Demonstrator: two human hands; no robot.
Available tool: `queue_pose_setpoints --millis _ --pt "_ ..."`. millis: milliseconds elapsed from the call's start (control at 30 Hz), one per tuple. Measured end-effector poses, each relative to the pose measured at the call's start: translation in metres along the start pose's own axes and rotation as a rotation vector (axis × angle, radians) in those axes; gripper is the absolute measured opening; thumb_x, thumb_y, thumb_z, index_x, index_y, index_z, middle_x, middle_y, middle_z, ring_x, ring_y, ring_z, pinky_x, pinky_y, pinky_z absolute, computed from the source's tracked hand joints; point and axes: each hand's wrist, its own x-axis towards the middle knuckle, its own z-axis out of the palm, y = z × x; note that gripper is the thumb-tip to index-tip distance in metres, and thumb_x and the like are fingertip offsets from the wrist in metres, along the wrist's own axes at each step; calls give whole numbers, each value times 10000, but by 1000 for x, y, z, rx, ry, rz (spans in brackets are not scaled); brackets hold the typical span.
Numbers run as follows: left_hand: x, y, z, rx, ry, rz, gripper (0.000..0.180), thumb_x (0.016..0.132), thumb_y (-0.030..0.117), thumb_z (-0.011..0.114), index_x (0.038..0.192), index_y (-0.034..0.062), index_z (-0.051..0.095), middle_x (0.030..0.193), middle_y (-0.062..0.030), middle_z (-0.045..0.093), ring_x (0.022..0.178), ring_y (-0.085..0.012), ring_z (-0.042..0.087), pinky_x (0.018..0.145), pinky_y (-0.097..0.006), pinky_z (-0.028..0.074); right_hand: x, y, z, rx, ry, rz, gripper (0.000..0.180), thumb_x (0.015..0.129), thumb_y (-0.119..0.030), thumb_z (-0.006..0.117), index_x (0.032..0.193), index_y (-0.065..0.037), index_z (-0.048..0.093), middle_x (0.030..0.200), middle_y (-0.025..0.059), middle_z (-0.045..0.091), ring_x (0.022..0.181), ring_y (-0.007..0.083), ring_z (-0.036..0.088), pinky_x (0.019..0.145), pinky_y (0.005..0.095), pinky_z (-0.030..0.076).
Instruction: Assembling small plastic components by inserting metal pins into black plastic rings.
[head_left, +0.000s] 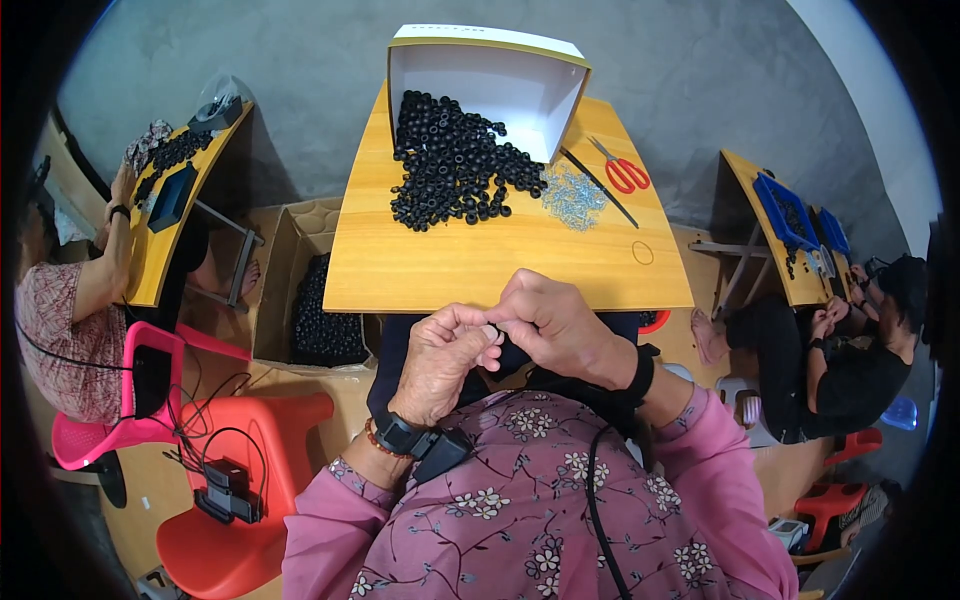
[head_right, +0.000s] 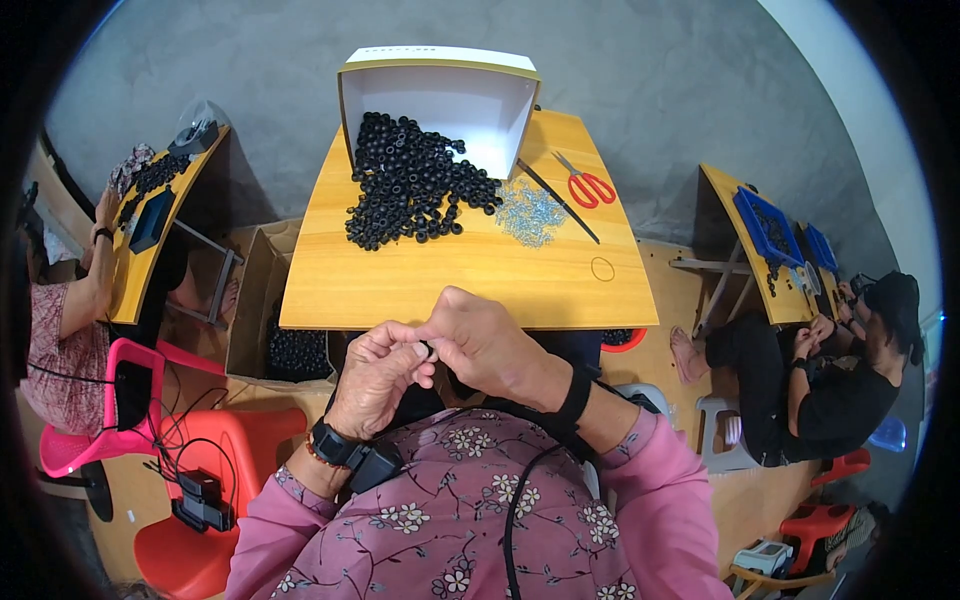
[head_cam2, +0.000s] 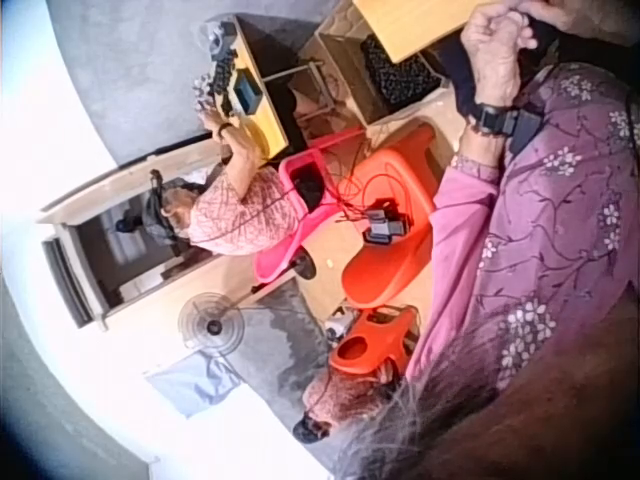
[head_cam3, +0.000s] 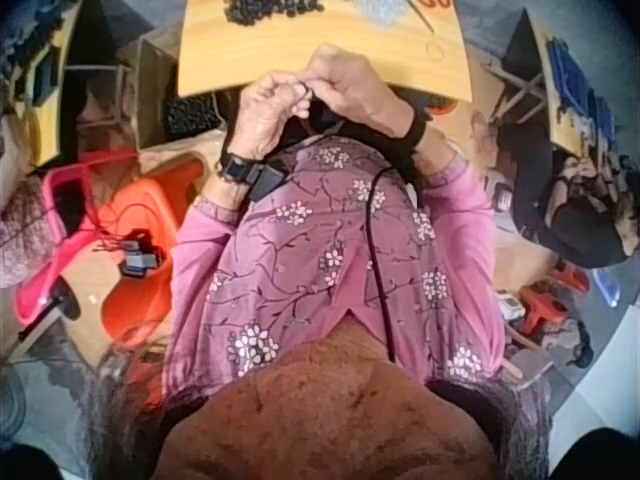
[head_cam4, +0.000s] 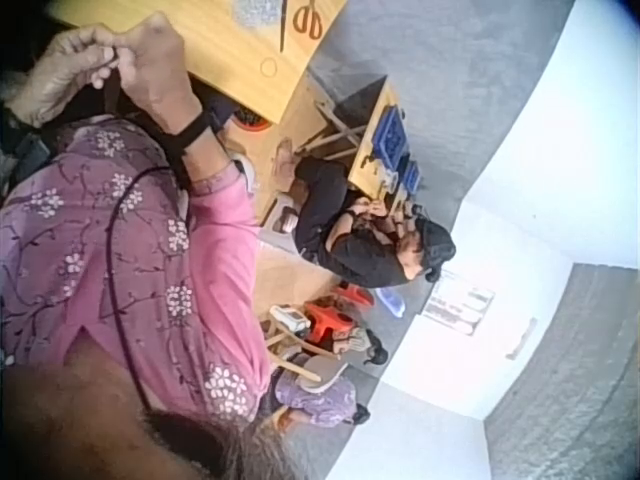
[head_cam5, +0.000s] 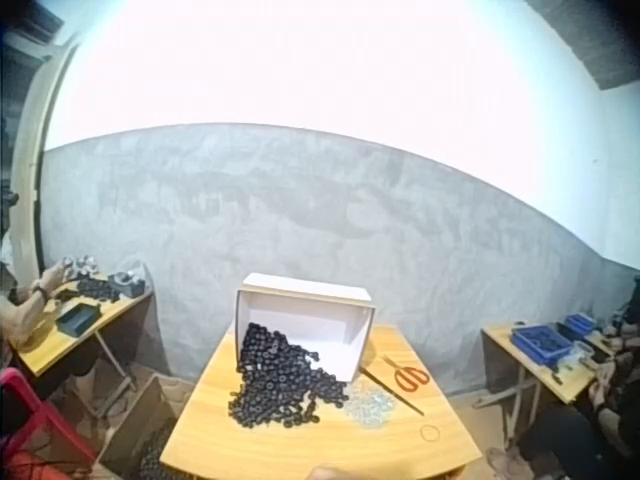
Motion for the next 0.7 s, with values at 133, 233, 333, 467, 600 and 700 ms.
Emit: queue_pose_setpoints --millis 133,233,333,467,600,700 --pt "0 0 -1 -29 -17 -19 64 920 0 641 983 -3 649 860 -65 690 717 -107 667 630 -246 575 0 -2 -1 -44 -26 14 222 824 49 658 1005 -62 722 826 60 586 725 217 588 642 317 466" --pt "1 -1 -4 -79 -6 -18 49 919 3 642 968 1 644 849 -60 683 712 -105 664 620 -244 570 -4 0 -1 30 -34 16 282 815 27 684 1082 -61 701 829 70 583 730 218 595 647 314 477" --pt "2 0 -6 -86 6 2 45 919 13 649 962 4 641 844 -58 678 703 -101 655 613 -239 558 -6 -8 -2 240 -12 250 398 797 -16 729 1184 -73 661 841 85 580 744 224 606 659 308 490" --pt "3 -5 -9 -72 9 20 57 921 38 661 966 7 647 856 -54 676 698 -92 637 619 -222 533 -5 -13 5 -3 -51 46 420 772 -67 773 1166 -42 629 858 99 575 751 236 619 647 319 502" --pt "2 0 -6 -48 7 -15 62 926 51 661 971 8 655 876 -48 676 702 -89 628 636 -218 526 -3 -9 9 -219 -53 -33 333 765 -122 786 1038 -17 625 841 102 561 736 264 614 617 353 499" --pt "1 -1 -7 -75 -10 -33 70 932 64 662 972 7 660 890 -44 677 703 -85 624 643 -221 528 -1 -8 9 -279 -55 -56 321 754 -156 796 991 -26 624 816 97 549 707 277 604 599 368 491"
